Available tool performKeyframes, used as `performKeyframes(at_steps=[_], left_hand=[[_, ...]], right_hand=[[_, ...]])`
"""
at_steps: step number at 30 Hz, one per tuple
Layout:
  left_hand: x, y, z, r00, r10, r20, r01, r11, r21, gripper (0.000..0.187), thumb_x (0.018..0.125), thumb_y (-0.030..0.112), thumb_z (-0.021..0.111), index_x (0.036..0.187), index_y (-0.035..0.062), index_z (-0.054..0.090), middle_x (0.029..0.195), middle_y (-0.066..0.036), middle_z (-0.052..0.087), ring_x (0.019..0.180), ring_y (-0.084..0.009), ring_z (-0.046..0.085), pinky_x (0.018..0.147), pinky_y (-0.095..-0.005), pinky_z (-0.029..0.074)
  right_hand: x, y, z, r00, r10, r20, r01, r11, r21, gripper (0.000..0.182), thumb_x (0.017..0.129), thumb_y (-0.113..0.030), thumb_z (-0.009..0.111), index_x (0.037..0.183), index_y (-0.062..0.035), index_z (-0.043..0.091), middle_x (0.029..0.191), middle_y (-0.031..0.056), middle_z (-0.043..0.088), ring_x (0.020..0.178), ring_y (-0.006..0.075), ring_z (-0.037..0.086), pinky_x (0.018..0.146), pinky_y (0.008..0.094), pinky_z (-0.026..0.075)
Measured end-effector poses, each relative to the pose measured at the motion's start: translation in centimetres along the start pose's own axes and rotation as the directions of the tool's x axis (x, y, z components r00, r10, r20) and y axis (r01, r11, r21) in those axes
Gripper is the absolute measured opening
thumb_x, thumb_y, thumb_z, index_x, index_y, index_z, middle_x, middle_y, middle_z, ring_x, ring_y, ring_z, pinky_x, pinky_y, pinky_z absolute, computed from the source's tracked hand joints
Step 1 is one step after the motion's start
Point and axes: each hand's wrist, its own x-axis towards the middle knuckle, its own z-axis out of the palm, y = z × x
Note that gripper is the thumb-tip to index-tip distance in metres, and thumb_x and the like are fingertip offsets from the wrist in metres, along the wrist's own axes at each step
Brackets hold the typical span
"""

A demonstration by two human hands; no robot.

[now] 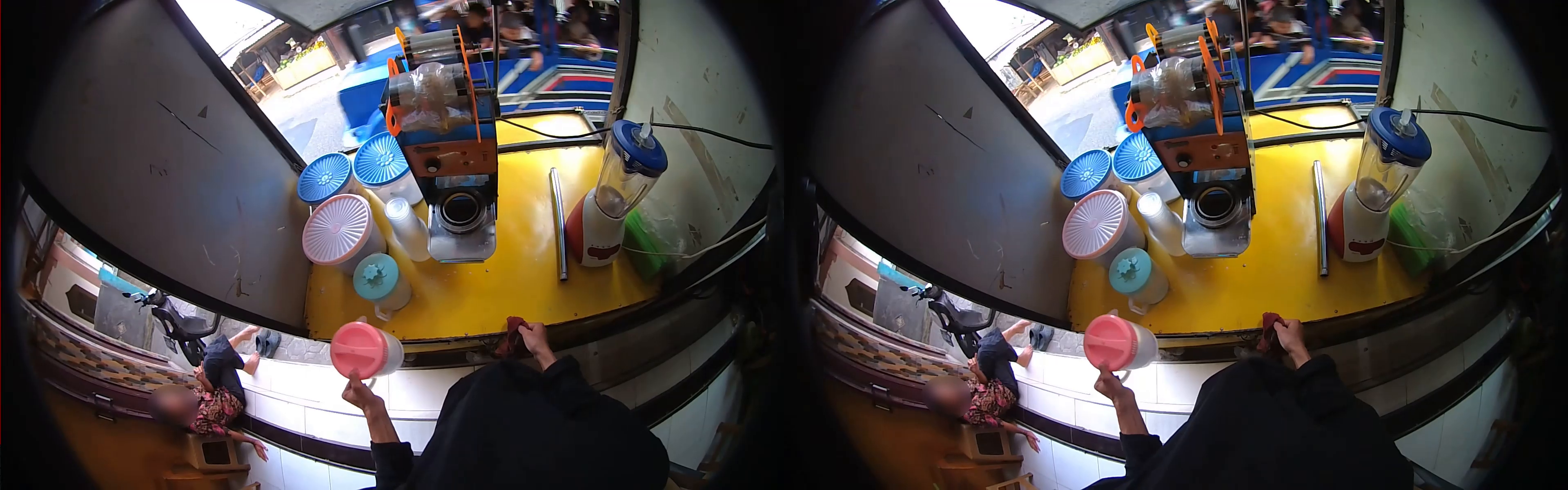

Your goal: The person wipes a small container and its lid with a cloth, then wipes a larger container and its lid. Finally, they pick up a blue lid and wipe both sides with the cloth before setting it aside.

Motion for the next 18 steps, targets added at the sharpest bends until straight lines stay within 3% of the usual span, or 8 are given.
performKeyframes(at_steps=[9, 12, 14, 18], left_hand=[[8.3, 0.0, 3.8, 0.982, 0.075, -0.174, -0.069, 0.997, 0.041, 0.035, 0.067, 0.026, 0.062, 0.069, -0.0091, 0.06, 0.066, -0.01, 0.058, 0.061, -0.0178, 0.05, 0.059, -0.0322, 0.04], [10.1, -0.4, 5.0, 0.987, 0.066, -0.15, -0.051, 0.993, 0.103, 0.039, 0.064, 0.031, 0.064, 0.07, -0.0077, 0.061, 0.073, -0.012, 0.06, 0.065, -0.0208, 0.054, 0.06, -0.0345, 0.043], [11.0, -0.9, 6.1, 0.977, 0.079, -0.197, -0.074, 0.997, 0.033, 0.039, 0.065, 0.027, 0.062, 0.069, -0.0113, 0.06, 0.064, -0.013, 0.06, 0.059, -0.0218, 0.055, 0.055, -0.0352, 0.043], [11.9, -0.3, 7.5, 0.975, 0.074, -0.211, -0.054, 0.993, 0.101, 0.04, 0.065, 0.028, 0.062, 0.069, -0.0121, 0.06, 0.065, -0.014, 0.061, 0.058, -0.0231, 0.057, 0.053, -0.0368, 0.044]], right_hand=[[-0.6, -1.4, -0.2, 0.999, 0.039, -0.029, -0.039, 0.999, -0.011, 0.019, 0.072, -0.015, 0.059, 0.065, 0.003, 0.06, 0.053, 0.0023, 0.055, 0.051, 0.0084, 0.051, 0.049, 0.027, 0.039], [0.0, 0.5, 0.1, 1.0, 0.015, -0.018, -0.014, 0.999, 0.029, 0.015, 0.072, -0.011, 0.057, 0.065, 0.0025, 0.06, 0.055, 0.0, 0.056, 0.052, 0.0074, 0.05, 0.049, 0.0252, 0.038], [0.7, 2.7, 0.5, 0.999, -0.032, 0.03, 0.028, 0.989, 0.148, 0.011, 0.072, -0.006, 0.056, 0.066, 0.0017, 0.06, 0.058, -0.0022, 0.056, 0.052, 0.006, 0.049, 0.048, 0.0228, 0.037], [0.5, 3.2, 0.2, 0.997, -0.068, 0.042, 0.057, 0.974, 0.219, 0.015, 0.069, -0.013, 0.057, 0.063, 0.0014, 0.059, 0.052, 0.001, 0.054, 0.05, 0.0074, 0.049, 0.048, 0.0267, 0.038]])
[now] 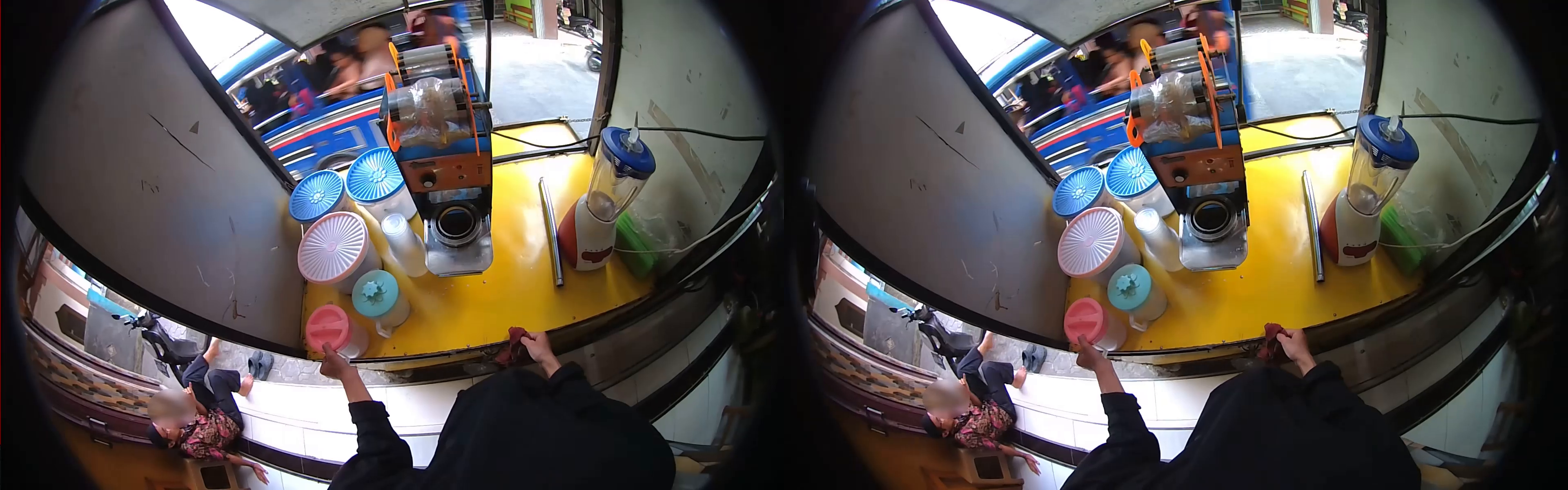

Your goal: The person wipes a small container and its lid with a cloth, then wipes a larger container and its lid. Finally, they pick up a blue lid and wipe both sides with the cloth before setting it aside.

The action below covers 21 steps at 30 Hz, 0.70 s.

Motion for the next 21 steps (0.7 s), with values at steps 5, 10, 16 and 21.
performKeyframes(at_steps=[5, 10, 16, 21], left_hand=[[1.4, -0.3, 1.9, 1.0, 0.003, 0.021, -0.002, 1.0, -0.03, 0.037, 0.065, 0.027, 0.062, 0.064, -0.0102, 0.06, 0.061, -0.012, 0.059, 0.053, -0.0194, 0.055, 0.05, -0.0345, 0.043], [0.7, 1.8, 1.3, 0.979, -0.039, 0.198, 0.043, 0.999, -0.017, 0.041, 0.069, 0.033, 0.063, 0.059, -0.0072, 0.059, 0.059, -0.01, 0.057, 0.053, -0.017, 0.053, 0.051, -0.0319, 0.043], [2.6, 3.6, 0.6, 0.974, 0.126, 0.19, -0.223, 0.697, 0.682, 0.058, 0.076, 0.049, 0.049, 0.055, -0.0034, 0.059, 0.068, -0.022, 0.059, 0.06, -0.0316, 0.057, 0.059, -0.0393, 0.045], [6.5, 7.5, 2.9, 0.811, 0.516, 0.274, -0.562, 0.559, 0.61, 0.047, 0.071, 0.041, 0.056, 0.095, 0.0016, 0.056, 0.091, -0.018, 0.054, 0.091, -0.0322, 0.051, 0.077, -0.041, 0.041]], right_hand=[[0.0, -1.0, 0.2, 0.998, 0.022, -0.056, -0.03, 0.99, -0.139, 0.014, 0.068, -0.012, 0.057, 0.062, 0.0009, 0.058, 0.051, 0.0013, 0.054, 0.05, 0.0076, 0.049, 0.048, 0.0266, 0.038], [-0.7, -4.5, 1.1, 0.993, 0.064, -0.094, -0.09, 0.95, -0.298, 0.014, 0.073, -0.006, 0.053, 0.062, 0.0002, 0.059, 0.053, -0.0017, 0.053, 0.049, 0.0068, 0.048, 0.046, 0.0236, 0.037], [1.7, -6.9, 3.5, 1.0, 0.008, -0.011, -0.009, 0.999, -0.031, 0.014, 0.075, -0.011, 0.053, 0.071, 0.0023, 0.056, 0.054, 0.0018, 0.051, 0.053, 0.0074, 0.046, 0.049, 0.0261, 0.036], [2.1, -10.5, 7.6, 0.947, -0.308, 0.089, 0.319, 0.936, -0.147, 0.015, 0.076, -0.009, 0.053, 0.085, 0.0023, 0.057, 0.07, 0.0106, 0.057, 0.067, 0.0195, 0.056, 0.062, 0.0288, 0.043]])
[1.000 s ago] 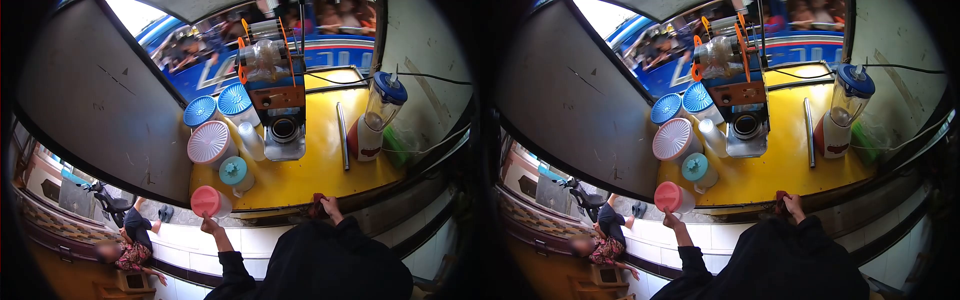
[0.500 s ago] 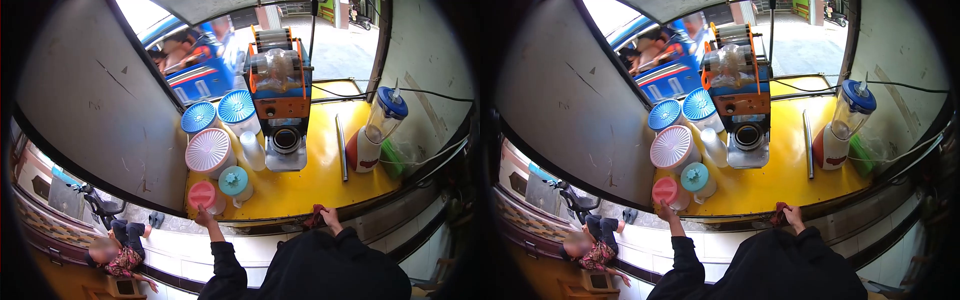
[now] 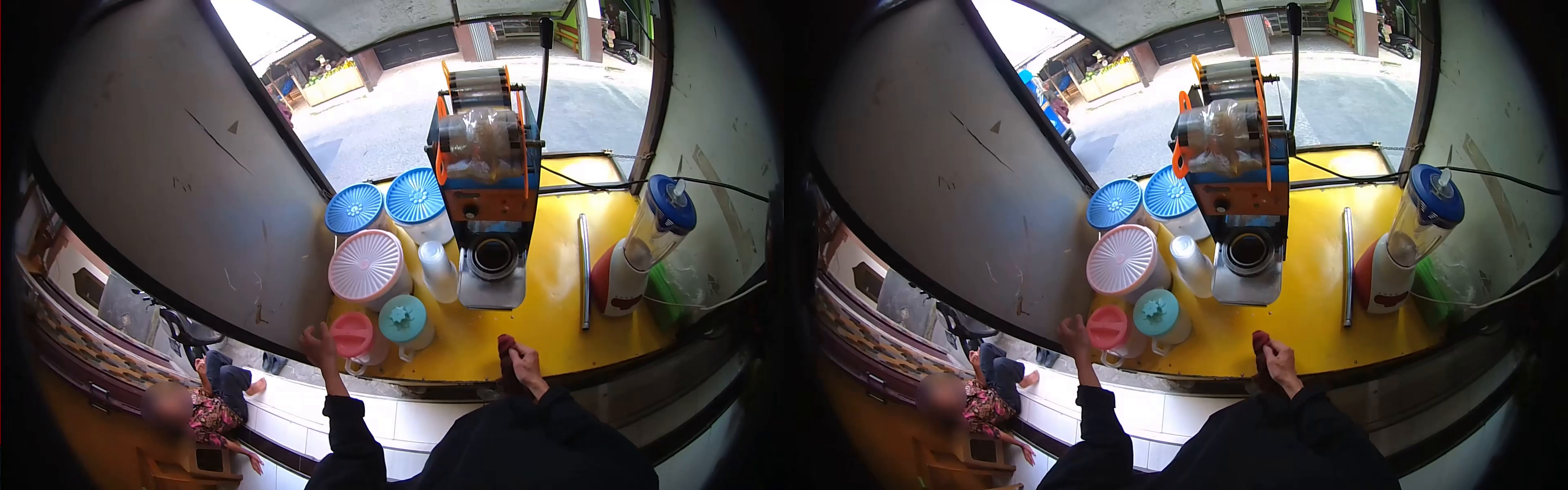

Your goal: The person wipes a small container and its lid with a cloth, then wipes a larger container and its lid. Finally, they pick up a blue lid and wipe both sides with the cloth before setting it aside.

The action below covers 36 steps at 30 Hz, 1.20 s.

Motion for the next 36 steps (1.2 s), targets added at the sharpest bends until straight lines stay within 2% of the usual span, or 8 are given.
performKeyframes(at_steps=[2, 4, 9, 13, 15, 21, 26, 36], left_hand=[[2.5, 3.2, 0.3, 0.997, 0.071, 0.031, -0.07, 0.997, -0.029, 0.045, 0.071, 0.038, 0.057, 0.097, 0.0022, 0.056, 0.092, -0.018, 0.054, 0.091, -0.0319, 0.052, 0.078, -0.0401, 0.041], [5.1, 6.4, 1.2, 0.981, 0.151, 0.121, -0.143, 0.987, -0.075, 0.042, 0.07, 0.033, 0.059, 0.098, 0.0029, 0.056, 0.094, -0.017, 0.056, 0.09, -0.0312, 0.053, 0.079, -0.0382, 0.042], [14.2, 9.2, 10.3, 0.853, 0.253, 0.457, -0.052, 0.912, -0.408, 0.039, 0.072, 0.027, 0.061, 0.099, 0.0001, 0.056, 0.096, -0.017, 0.059, 0.085, -0.0296, 0.058, 0.075, -0.0345, 0.045], [16.4, 13.5, 13.0, 0.803, 0.176, 0.57, -0.099, 0.981, -0.164, 0.038, 0.073, 0.026, 0.061, 0.095, -0.0039, 0.057, 0.092, -0.02, 0.06, 0.089, -0.0303, 0.058, 0.076, -0.0342, 0.044], [16.8, 13.5, 16.1, 0.912, 0.202, 0.357, -0.204, 0.978, -0.033, 0.038, 0.072, 0.026, 0.061, 0.088, -0.0089, 0.058, 0.087, -0.024, 0.06, 0.089, -0.0319, 0.058, 0.074, -0.0359, 0.045], [20.4, 10.4, 24.4, 0.939, 0.122, 0.321, -0.033, 0.962, -0.27, 0.034, 0.072, 0.02, 0.057, 0.088, -0.0102, 0.058, 0.089, -0.026, 0.059, 0.087, -0.0342, 0.059, 0.072, -0.0383, 0.046], [19.8, 14.7, 20.1, 0.959, 0.051, 0.279, -0.104, 0.979, 0.177, 0.034, 0.072, 0.02, 0.049, 0.09, -0.008, 0.058, 0.089, -0.025, 0.059, 0.086, -0.0376, 0.057, 0.074, -0.0418, 0.045], [20.1, 19.8, 14.6, 0.988, 0.152, 0.0, -0.142, 0.918, -0.371, 0.03, 0.07, 0.015, 0.052, 0.093, -0.0043, 0.046, 0.088, -0.022, 0.056, 0.083, -0.0365, 0.056, 0.077, -0.041, 0.042]], right_hand=[[0.3, -0.1, 0.9, 0.994, -0.065, 0.084, 0.072, 0.994, -0.077, 0.016, 0.076, -0.008, 0.053, 0.088, 0.0016, 0.056, 0.076, 0.0106, 0.058, 0.073, 0.0235, 0.056, 0.065, 0.0302, 0.043], [0.5, 1.0, 1.7, 0.824, -0.388, 0.412, 0.536, 0.77, -0.347, 0.031, 0.075, -0.016, 0.055, 0.103, -0.0025, 0.052, 0.099, 0.0155, 0.052, 0.095, 0.0318, 0.049, 0.082, 0.0356, 0.04], [0.2, 0.1, 2.5, 0.849, -0.307, 0.429, 0.509, 0.694, -0.51, 0.047, 0.076, -0.029, 0.052, 0.115, -0.0044, 0.043, 0.114, 0.0174, 0.043, 0.111, 0.0307, 0.037, 0.097, 0.0389, 0.025], [0.4, 0.7, 2.8, 0.862, -0.288, 0.418, 0.491, 0.679, -0.545, 0.047, 0.073, -0.03, 0.054, 0.113, -0.0054, 0.045, 0.113, 0.0156, 0.044, 0.11, 0.0291, 0.039, 0.096, 0.038, 0.027], [0.6, 1.2, 2.6, 0.862, -0.293, 0.415, 0.497, 0.654, -0.57, 0.047, 0.072, -0.03, 0.054, 0.112, -0.0057, 0.046, 0.112, 0.0149, 0.044, 0.109, 0.0285, 0.04, 0.095, 0.0376, 0.027], [0.9, 0.7, 2.4, 0.854, -0.301, 0.425, 0.506, 0.674, -0.539, 0.044, 0.071, -0.028, 0.053, 0.109, -0.0066, 0.048, 0.106, 0.0122, 0.046, 0.104, 0.0262, 0.043, 0.092, 0.0357, 0.031], [0.9, 0.5, 2.4, 0.855, -0.319, 0.409, 0.511, 0.654, -0.558, 0.04, 0.07, -0.023, 0.053, 0.107, -0.0065, 0.05, 0.103, 0.0115, 0.049, 0.102, 0.0249, 0.045, 0.091, 0.0342, 0.032], [0.8, 0.8, 2.6, 0.853, -0.343, 0.393, 0.515, 0.675, -0.528, 0.042, 0.068, -0.018, 0.053, 0.108, -0.0053, 0.049, 0.105, 0.0133, 0.049, 0.103, 0.0273, 0.045, 0.092, 0.0373, 0.031]])
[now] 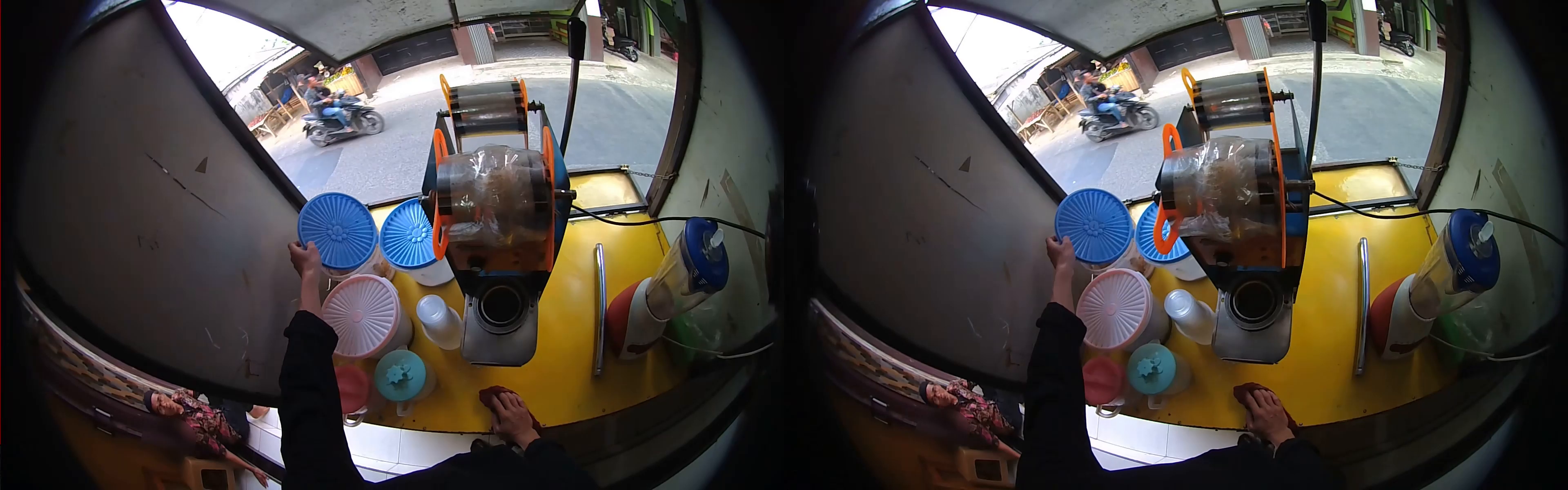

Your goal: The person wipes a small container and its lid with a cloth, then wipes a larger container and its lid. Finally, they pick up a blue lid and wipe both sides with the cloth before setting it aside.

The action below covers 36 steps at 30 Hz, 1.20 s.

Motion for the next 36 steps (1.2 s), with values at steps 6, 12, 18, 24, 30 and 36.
performKeyframes(at_steps=[6, 12, 18, 24, 30, 36], left_hand=[[-7.2, 4.7, -6.5, 0.99, -0.073, 0.121, 0.125, 0.85, -0.511, 0.024, 0.073, 0.006, 0.047, 0.095, -0.0034, 0.046, 0.084, -0.013, 0.055, 0.074, -0.0185, 0.055, 0.068, -0.0283, 0.043], [-18.9, 3.0, -11.3, 0.969, -0.04, 0.243, 0.225, 0.551, -0.803, 0.022, 0.073, -0.001, 0.044, 0.094, 0.0026, 0.05, 0.076, 0.002, 0.051, 0.063, -0.0033, 0.044, 0.057, -0.0165, 0.036], [-34.0, 2.3, -14.9, 0.776, -0.205, 0.596, 0.63, 0.281, -0.724, 0.025, 0.078, 0.002, 0.047, 0.103, 0.0036, 0.047, 0.08, 0.002, 0.051, 0.069, -0.0035, 0.046, 0.062, -0.0174, 0.038], [-44.2, 0.3, -17.3, 0.682, -0.258, 0.685, 0.73, 0.308, -0.61, 0.025, 0.079, 0.005, 0.049, 0.104, 0.0017, 0.044, 0.081, 0.0, 0.054, 0.064, -0.0051, 0.05, 0.058, -0.0184, 0.04], [-52.1, -5.1, -17.0, 0.629, -0.413, 0.658, 0.769, 0.458, -0.446, 0.031, 0.079, 0.011, 0.052, 0.106, 0.0003, 0.04, 0.088, -0.008, 0.055, 0.07, -0.0112, 0.056, 0.059, -0.0238, 0.046], [-55.5, -6.9, -16.4, 0.676, -0.367, 0.639, 0.726, 0.477, -0.495, 0.039, 0.079, 0.01, 0.054, 0.112, -0.0033, 0.037, 0.096, -0.011, 0.054, 0.083, -0.0187, 0.056, 0.073, -0.0276, 0.045]], right_hand=[[-0.2, -0.1, 0.6, 0.999, 0.018, -0.028, -0.018, 1.0, 0.018, 0.044, 0.066, -0.015, 0.053, 0.109, -0.0022, 0.049, 0.106, 0.0159, 0.049, 0.105, 0.0301, 0.044, 0.093, 0.0384, 0.031], [-0.4, -0.4, 0.7, 0.998, 0.025, -0.065, -0.024, 1.0, 0.014, 0.042, 0.068, -0.01, 0.05, 0.109, -0.0028, 0.049, 0.108, 0.0164, 0.049, 0.107, 0.0306, 0.042, 0.094, 0.0387, 0.03], [-0.7, -0.5, 0.3, 1.0, -0.005, 0.023, 0.003, 0.996, 0.09, 0.041, 0.07, -0.006, 0.047, 0.11, -0.0011, 0.049, 0.109, 0.0201, 0.048, 0.106, 0.035, 0.042, 0.094, 0.0405, 0.03], [-4.1, 1.2, 2.6, 0.976, 0.214, -0.037, -0.154, 0.804, 0.575, 0.034, 0.074, -0.013, 0.055, 0.106, -0.0012, 0.053, 0.108, 0.0163, 0.052, 0.099, 0.0318, 0.049, 0.087, 0.0376, 0.036], [-6.1, 2.4, -1.1, 0.971, 0.239, -0.015, -0.188, 0.802, 0.567, 0.031, 0.082, -0.008, 0.042, 0.11, 0.0055, 0.047, 0.115, 0.0169, 0.045, 0.108, 0.0273, 0.043, 0.092, 0.0357, 0.034], [-9.0, 7.8, -1.8, 0.954, 0.265, -0.137, -0.255, 0.963, 0.089, 0.044, 0.07, 0.006, 0.038, 0.113, 0.0065, 0.045, 0.115, 0.0225, 0.045, 0.112, 0.034, 0.039, 0.098, 0.0387, 0.027]])
